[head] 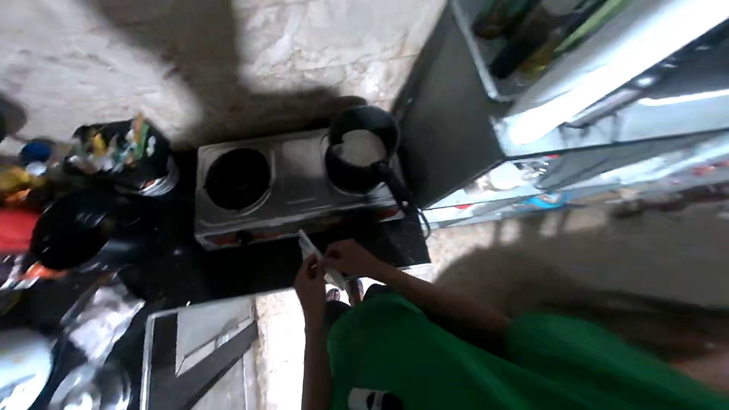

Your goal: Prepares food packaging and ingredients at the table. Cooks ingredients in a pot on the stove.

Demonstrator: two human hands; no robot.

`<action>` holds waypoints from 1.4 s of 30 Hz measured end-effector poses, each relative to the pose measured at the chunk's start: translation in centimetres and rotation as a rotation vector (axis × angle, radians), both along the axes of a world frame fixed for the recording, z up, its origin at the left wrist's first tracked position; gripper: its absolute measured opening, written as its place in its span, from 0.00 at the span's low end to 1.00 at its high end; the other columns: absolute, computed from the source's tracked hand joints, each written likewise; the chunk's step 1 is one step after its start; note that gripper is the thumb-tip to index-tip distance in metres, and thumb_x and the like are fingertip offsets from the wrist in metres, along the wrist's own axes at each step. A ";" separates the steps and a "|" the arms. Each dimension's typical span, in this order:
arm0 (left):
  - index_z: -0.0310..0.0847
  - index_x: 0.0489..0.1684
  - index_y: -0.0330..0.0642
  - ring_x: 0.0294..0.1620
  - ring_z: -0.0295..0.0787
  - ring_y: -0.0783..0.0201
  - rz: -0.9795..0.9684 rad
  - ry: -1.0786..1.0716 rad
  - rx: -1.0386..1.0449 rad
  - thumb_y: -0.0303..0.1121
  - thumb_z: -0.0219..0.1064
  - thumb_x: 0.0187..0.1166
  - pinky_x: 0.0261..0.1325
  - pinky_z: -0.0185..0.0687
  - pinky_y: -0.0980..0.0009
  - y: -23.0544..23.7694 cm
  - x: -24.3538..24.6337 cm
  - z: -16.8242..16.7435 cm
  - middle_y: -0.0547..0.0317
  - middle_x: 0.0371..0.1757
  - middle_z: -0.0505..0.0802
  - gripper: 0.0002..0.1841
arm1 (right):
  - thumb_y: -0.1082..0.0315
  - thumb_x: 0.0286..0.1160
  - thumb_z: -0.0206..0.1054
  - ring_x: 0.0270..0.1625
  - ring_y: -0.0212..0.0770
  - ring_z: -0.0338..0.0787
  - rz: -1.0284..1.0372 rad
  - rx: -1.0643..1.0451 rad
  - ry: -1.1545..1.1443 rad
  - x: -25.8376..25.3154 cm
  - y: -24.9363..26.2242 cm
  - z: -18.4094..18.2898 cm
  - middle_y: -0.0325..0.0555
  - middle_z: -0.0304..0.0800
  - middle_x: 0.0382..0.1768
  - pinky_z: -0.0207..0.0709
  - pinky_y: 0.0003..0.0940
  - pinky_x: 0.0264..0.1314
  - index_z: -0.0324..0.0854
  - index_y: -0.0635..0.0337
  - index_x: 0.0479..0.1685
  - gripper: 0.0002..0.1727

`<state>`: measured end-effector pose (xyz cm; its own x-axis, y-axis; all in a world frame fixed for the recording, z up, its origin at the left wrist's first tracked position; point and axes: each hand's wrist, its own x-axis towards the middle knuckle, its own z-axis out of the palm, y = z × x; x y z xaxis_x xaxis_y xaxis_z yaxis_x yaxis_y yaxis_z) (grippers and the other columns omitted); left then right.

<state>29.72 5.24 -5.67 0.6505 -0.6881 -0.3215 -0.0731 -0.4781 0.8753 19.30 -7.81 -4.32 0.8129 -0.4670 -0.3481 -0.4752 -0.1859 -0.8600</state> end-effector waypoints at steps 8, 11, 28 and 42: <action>0.74 0.74 0.30 0.51 0.91 0.54 0.039 0.020 0.058 0.30 0.66 0.84 0.56 0.89 0.55 -2.3 -0.7 0.8 0.38 0.59 0.89 0.22 | 0.62 0.85 0.63 0.50 0.50 0.92 -0.059 -0.043 -0.136 -0.3 -0.1 -0.8 0.56 0.93 0.46 0.83 0.54 0.60 0.86 0.65 0.56 0.15; 0.72 0.75 0.27 0.55 0.90 0.53 -0.026 0.035 0.033 0.29 0.67 0.84 0.60 0.88 0.55 -2.6 0.1 0.4 0.35 0.60 0.88 0.24 | 0.61 0.86 0.64 0.50 0.49 0.93 -0.111 -0.028 -0.180 -0.7 -0.1 -1.2 0.54 0.93 0.47 0.84 0.54 0.59 0.85 0.62 0.60 0.15; 0.59 0.82 0.26 0.71 0.81 0.58 -0.034 0.173 -0.149 0.27 0.52 0.92 0.75 0.77 0.68 -8.0 1.0 -1.4 0.37 0.77 0.78 0.23 | 0.62 0.81 0.65 0.58 0.51 0.92 -0.956 -0.065 0.121 -20.6 7.5 -7.0 0.51 0.94 0.52 0.81 0.57 0.68 0.88 0.55 0.59 0.14; 0.73 0.73 0.28 0.52 0.90 0.56 -0.379 0.074 0.122 0.39 0.50 0.94 0.59 0.87 0.58 -3.6 -6.6 -5.2 0.39 0.60 0.89 0.22 | 0.53 0.82 0.65 0.46 0.40 0.95 -1.298 0.152 0.133 -34.5 8.0 -12.0 0.40 0.96 0.44 0.87 0.48 0.59 0.89 0.52 0.54 0.15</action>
<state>23.11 1.61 -10.82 0.3299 -0.8285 -0.4524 -0.2034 -0.5304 0.8230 -15.16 0.21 -16.31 -0.2398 -0.8271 -0.5084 -0.3159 0.5616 -0.7647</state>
